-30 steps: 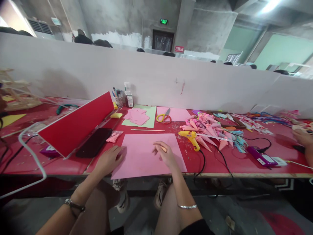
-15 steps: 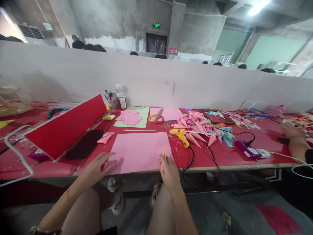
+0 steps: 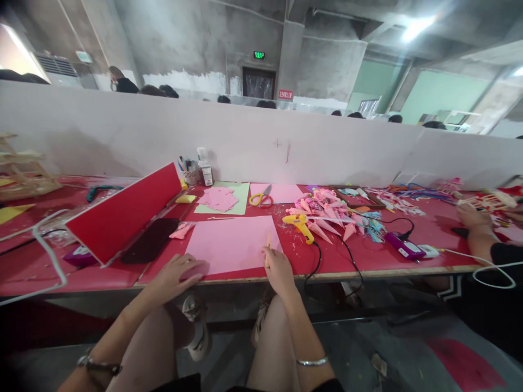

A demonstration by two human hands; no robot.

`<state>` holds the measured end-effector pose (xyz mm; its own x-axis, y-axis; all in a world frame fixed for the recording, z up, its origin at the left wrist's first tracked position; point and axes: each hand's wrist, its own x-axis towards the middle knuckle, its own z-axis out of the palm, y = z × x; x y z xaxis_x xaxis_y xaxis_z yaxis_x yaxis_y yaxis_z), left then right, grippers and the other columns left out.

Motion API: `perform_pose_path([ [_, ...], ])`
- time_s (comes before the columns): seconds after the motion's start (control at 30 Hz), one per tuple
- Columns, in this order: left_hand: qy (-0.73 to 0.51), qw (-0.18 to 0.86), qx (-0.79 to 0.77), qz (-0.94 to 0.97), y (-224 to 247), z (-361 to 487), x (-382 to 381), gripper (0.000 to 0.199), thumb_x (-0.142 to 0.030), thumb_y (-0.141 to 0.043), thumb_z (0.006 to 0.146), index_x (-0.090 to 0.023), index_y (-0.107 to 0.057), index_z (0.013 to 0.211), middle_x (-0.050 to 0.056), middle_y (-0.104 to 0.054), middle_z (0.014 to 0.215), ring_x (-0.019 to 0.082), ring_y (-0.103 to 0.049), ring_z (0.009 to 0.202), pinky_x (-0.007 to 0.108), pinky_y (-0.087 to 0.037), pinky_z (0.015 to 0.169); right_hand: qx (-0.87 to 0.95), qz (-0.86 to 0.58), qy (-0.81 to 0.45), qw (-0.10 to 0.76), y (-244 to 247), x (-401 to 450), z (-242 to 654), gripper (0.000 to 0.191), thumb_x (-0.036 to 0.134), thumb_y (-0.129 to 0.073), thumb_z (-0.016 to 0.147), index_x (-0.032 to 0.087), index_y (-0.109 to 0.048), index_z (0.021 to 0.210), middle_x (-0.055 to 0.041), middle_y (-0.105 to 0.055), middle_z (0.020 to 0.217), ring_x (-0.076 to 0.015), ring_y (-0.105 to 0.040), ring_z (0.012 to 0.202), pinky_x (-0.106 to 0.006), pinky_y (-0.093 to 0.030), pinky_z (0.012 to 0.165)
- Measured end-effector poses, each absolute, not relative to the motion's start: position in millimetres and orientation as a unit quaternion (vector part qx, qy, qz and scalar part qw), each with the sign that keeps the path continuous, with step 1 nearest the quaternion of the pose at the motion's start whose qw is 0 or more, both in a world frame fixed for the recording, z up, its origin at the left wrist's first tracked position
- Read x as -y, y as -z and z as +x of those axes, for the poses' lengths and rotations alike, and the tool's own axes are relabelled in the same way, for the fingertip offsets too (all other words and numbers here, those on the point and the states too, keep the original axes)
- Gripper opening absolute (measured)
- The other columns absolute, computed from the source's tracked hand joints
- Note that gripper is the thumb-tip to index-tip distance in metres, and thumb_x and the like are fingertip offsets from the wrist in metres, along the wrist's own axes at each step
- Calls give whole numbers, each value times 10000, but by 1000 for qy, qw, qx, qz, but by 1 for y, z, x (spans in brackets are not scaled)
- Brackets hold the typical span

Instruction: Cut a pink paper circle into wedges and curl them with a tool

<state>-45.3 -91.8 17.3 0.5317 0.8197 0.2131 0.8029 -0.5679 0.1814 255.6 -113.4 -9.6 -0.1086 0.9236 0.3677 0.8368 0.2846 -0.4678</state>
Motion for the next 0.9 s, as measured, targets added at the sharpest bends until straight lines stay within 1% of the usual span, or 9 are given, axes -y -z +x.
perform_pose_path([
  [0.17, -172, -19, -533, 828, -7, -50, 67, 361, -358, -372, 836, -194, -536, 1113, 115, -530, 1043, 241, -457, 976, 397, -350, 877, 723, -604, -85, 325, 8, 120, 244, 310, 127, -418, 799, 179, -550, 1075, -110, -608, 883, -229, -559, 819, -331, -401, 742],
  [0.3, -178, -32, -558, 810, 2, -53, 62, 363, -371, -432, 800, -201, -540, 1102, 110, -510, 1035, 247, -455, 950, 382, -379, 833, 705, -590, -137, 370, 6, 122, 245, 274, 169, -448, 798, 192, -564, 1045, -93, -618, 854, -209, -573, 807, -314, -409, 746],
  [0.43, -181, -33, -559, 809, 4, -54, 63, 359, -393, -444, 793, -227, -542, 1096, 88, -507, 1023, 229, -458, 927, 359, -379, 831, 662, -547, -210, 467, -9, 106, 238, 336, 348, -419, 839, 181, -509, 1117, -88, -610, 946, -183, -583, 845, -293, -443, 746],
  [0.5, -183, -32, -557, 809, 4, -55, 62, 368, -403, -441, 793, -218, -545, 1093, 91, -507, 1018, 230, -458, 918, 361, -378, 830, 613, -516, -257, 540, -18, 90, 226, 373, 409, -355, 854, 159, -526, 1073, -99, -600, 975, -165, -588, 796, -291, -461, 727],
  [0.57, -184, -31, -556, 810, 5, -56, 61, 377, -413, -441, 792, -212, -546, 1093, 92, -509, 1017, 233, -456, 917, 361, -380, 826, 579, -500, -289, 575, -24, 70, 208, 391, 438, -322, 852, 147, -560, 960, -95, -615, 890, -150, -591, 727, -283, -477, 691],
  [0.63, -185, -29, -555, 811, 5, -57, 60, 388, -426, -440, 790, -210, -545, 1095, 93, -509, 1024, 237, -454, 918, 362, -382, 823, 556, -491, -320, 589, -26, 47, 184, 330, 455, -445, 784, 156, -572, 845, -69, -622, 798, -142, -592, 678, -261, -484, 642],
  [0.7, -187, -27, -554, 811, 6, -57, 60, 395, -433, -439, 789, -208, -544, 1096, 97, -506, 1036, 239, -452, 920, 364, -383, 818, 534, -492, -352, 590, -21, 24, 160, 307, 463, -485, 740, 165, -554, 768, -30, -603, 651, -125, -571, 560, -243, -476, 551],
  [0.77, -188, -25, -552, 812, 6, -58, 60, 395, -435, -443, 786, -213, -545, 1096, 99, -507, 1039, 240, -452, 919, 366, -383, 811, 515, -499, -373, 588, -12, 5, 139, 262, 433, -501, 721, 174, -522, 688, 7, -552, 532, -109, -532, 475, -223, -450, 482],
  [0.9, -193, -19, -553, 810, 7, -58, 59, 384, -438, -462, 773, -240, -548, 1090, 89, -514, 1033, 236, -453, 914, 364, -385, 801, 511, -505, -397, 572, 6, -16, 118, 239, 370, -532, 692, 184, -460, 560, 36, -492, 447, -85, -464, 395, -183, -374, 390],
])
